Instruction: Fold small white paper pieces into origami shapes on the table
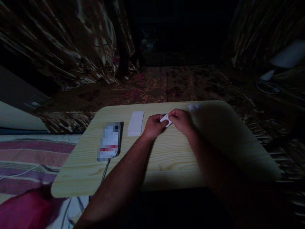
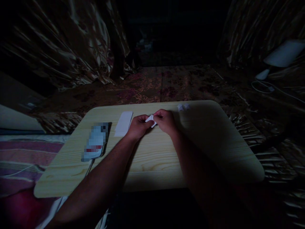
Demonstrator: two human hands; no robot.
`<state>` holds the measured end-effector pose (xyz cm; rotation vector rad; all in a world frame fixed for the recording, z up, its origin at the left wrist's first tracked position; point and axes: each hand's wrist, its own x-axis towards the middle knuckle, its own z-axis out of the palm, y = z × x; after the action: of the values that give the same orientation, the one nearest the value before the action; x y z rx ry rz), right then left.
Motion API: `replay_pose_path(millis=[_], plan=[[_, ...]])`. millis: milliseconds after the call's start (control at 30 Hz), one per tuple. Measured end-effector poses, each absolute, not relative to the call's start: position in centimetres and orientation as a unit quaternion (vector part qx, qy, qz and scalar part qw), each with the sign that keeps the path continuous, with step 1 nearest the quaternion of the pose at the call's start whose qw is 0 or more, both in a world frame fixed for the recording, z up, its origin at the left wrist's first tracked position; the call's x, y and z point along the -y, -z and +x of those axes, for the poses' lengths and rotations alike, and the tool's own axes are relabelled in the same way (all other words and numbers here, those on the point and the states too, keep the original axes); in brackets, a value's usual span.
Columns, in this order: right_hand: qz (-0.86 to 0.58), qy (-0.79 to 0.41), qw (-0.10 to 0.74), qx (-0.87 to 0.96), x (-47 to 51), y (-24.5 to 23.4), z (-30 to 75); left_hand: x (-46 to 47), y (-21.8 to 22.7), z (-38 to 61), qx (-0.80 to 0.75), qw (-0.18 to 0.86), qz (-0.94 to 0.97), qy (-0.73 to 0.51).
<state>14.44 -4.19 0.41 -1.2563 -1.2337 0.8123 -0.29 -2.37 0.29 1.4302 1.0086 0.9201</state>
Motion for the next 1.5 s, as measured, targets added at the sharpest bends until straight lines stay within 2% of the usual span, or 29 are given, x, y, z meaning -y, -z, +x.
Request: replay_pose_path(millis=[900, 1500], plan=[[-0.525, -0.352, 0.567, 0.528, 4.46, -0.85, 14.46, 2.48, -0.32, -0.29, -0.424, 0.558, 0.605, -0.378], [-0.552, -0.317, 0.559, 0.532, 4.47, -0.55, 14.54, 2.69, -0.49, -0.34, -0.423, 0.549, 0.619, -0.369]])
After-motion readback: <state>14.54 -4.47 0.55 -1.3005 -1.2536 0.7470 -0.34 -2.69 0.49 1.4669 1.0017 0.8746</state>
